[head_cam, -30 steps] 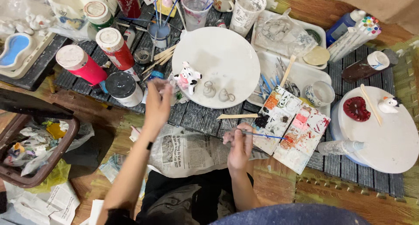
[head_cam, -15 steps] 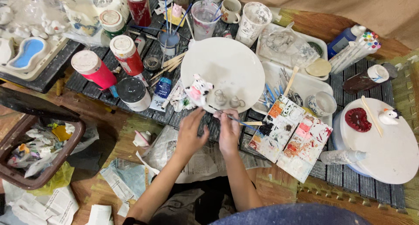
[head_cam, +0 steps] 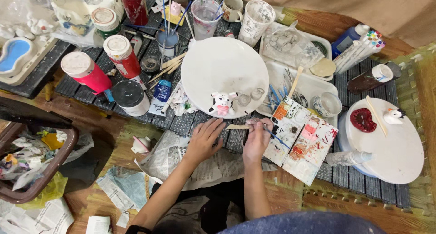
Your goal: The person paints a small white ceramic cow figurine using a fine brush and various colors from a palette. They apply black paint to the spots, pink to the cheeks, and white to the horns, rotating the figurine to access different sides.
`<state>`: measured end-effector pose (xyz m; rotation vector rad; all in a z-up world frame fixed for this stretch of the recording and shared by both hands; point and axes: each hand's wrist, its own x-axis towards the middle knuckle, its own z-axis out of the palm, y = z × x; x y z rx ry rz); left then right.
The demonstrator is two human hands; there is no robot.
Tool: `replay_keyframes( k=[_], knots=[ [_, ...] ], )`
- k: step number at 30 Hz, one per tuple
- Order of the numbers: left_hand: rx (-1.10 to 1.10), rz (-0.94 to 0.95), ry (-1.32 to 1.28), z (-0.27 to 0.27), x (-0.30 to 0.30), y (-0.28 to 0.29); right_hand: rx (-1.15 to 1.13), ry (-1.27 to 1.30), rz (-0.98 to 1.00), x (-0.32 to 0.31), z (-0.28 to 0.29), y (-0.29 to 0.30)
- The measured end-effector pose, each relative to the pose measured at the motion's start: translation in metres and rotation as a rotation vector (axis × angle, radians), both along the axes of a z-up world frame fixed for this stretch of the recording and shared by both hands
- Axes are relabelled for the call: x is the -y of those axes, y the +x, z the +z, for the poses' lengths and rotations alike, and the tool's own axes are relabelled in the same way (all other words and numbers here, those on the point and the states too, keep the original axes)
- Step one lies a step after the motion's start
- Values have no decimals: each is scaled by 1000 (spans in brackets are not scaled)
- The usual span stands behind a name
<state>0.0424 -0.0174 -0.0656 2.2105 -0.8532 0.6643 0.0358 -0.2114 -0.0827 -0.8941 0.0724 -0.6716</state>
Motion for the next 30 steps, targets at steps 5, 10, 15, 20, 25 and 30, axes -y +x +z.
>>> replay_keyframes(
  k=[5, 10, 15, 20, 25, 30],
  knots=[
    [37, -68, 102, 3, 6, 3, 29, 81, 94, -7, -6, 1],
    [-17, -117, 172, 8, 21, 4, 33, 111, 69, -12, -7, -2],
    [-51, -110, 128, 9, 23, 1, 53, 71, 27, 0, 0, -7],
    [-47, -57, 80, 11, 22, -4, 44, 62, 53, 4, 3, -10],
    [-33, -54, 105, 15, 19, -3, 8, 91, 60, 3, 1, -10],
    [-68, -111, 175, 22, 33, 1, -3, 100, 56, 1, 0, -9]
  ],
)
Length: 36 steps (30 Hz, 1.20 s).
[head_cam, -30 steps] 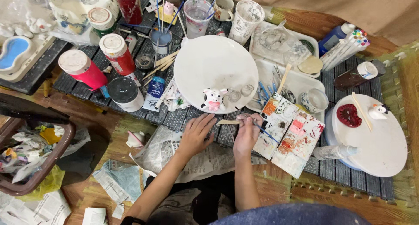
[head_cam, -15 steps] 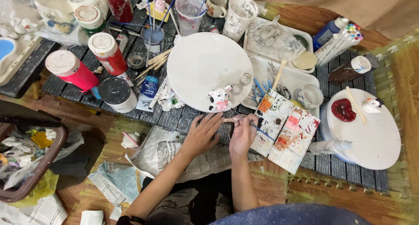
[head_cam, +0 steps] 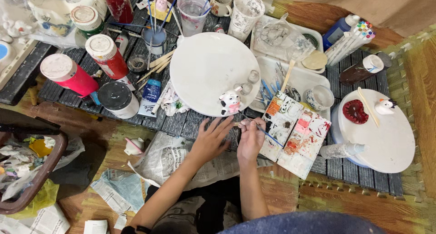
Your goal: The person paints a small white ceramic cow figurine using a fine brush and various colors from a palette. They apply black paint to the spots, pink to the cheeks, and white to the horns, rotating the figurine to access different sides.
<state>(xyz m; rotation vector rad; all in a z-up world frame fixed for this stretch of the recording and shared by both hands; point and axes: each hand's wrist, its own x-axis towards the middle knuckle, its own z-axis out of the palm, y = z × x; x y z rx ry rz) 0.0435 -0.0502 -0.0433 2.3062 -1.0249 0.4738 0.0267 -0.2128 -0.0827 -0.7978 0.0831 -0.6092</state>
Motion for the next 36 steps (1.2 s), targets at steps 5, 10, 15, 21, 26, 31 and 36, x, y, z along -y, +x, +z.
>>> replay_keyframes(
  k=[5, 10, 15, 21, 26, 31, 36],
  knots=[
    [-24, -37, -128, 1, 4, 4, -14, -30, -58, 3, 5, -5],
    [-4, -9, -208, -1, -7, 3, 3, -35, -96, 6, 5, -8],
    [-29, 93, -256, -2, -19, 8, 12, -28, -71, 4, 8, -5],
    [0, 125, -216, 0, -20, 6, -24, -103, -86, 5, 5, -6],
    [-15, 84, -115, 0, -10, 6, -25, -174, -138, 2, 2, -1],
    [47, 126, -121, -6, -9, 8, -30, -172, -145, -3, -2, 3],
    [148, 213, -67, -12, -17, 11, -5, -152, -108, -7, -7, 0]
  ],
)
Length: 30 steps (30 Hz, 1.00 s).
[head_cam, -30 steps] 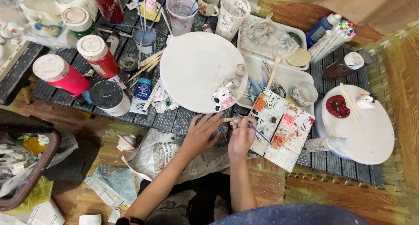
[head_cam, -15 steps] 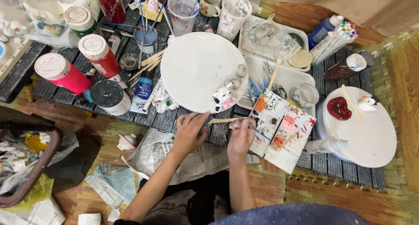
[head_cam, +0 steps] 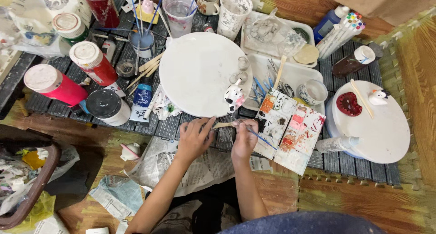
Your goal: The person paints a small white ceramic cow figurine using a fine brush and various colors from a palette. They apply black paint to the spots, pink to the cheeks, and white to the horns, rotating the figurine to access different sides.
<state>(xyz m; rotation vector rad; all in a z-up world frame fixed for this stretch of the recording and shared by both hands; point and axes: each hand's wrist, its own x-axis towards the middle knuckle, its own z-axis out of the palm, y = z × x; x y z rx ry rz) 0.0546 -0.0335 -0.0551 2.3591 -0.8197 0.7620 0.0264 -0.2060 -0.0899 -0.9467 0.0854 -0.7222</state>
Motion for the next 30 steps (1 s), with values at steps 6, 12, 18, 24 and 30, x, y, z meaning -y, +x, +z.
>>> replay_keyframes(
  k=[6, 12, 18, 24, 30],
  knots=[
    [-28, 35, -10, -3, 2, -2, -78, -106, -31, 7, 2, -2],
    [-59, 44, 114, 3, 12, -3, -75, -192, -148, -1, -7, 14],
    [191, 96, 31, 0, 19, 10, 62, 42, -222, -14, -8, 34],
    [137, 70, 11, -8, 20, 10, -37, -164, -388, -14, -16, 38],
    [122, 74, 19, -7, 21, 10, -2, -214, -346, -12, -15, 36]
  ],
)
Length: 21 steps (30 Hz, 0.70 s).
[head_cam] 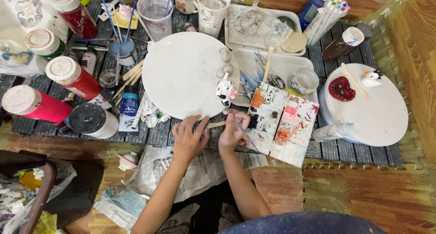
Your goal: The person paints a small white ceramic cow figurine using a fine brush and various colors from a palette. They apply black paint to the spots, pink to the cheeks, and white to the horns, rotating the figurine to access different sides.
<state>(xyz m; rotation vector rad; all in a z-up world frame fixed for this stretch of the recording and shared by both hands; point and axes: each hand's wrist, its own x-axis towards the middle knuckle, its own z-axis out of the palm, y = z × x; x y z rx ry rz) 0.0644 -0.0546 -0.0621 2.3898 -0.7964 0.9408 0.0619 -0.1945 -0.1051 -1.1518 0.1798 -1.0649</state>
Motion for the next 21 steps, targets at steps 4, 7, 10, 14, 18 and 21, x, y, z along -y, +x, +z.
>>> replay_keyframes(
  k=[4, 7, 10, 14, 18, 21],
  knots=[
    [3, -2, -8, 0, 1, 0, 15, 26, 30, 4, 0, 0],
    [-5, -6, -11, -1, 0, 0, -19, 21, -13, 6, 0, 1],
    [-16, -8, -8, -1, 0, 0, -44, -9, -15, 11, 5, 1],
    [-16, -20, -6, -1, -1, -1, -45, -120, 87, 24, 12, -2],
    [-14, -22, -5, -1, -1, 0, -97, -147, 149, 36, 15, -4],
    [-19, -24, -8, 0, -1, 0, -91, -156, 189, 43, 17, -1]
  ],
)
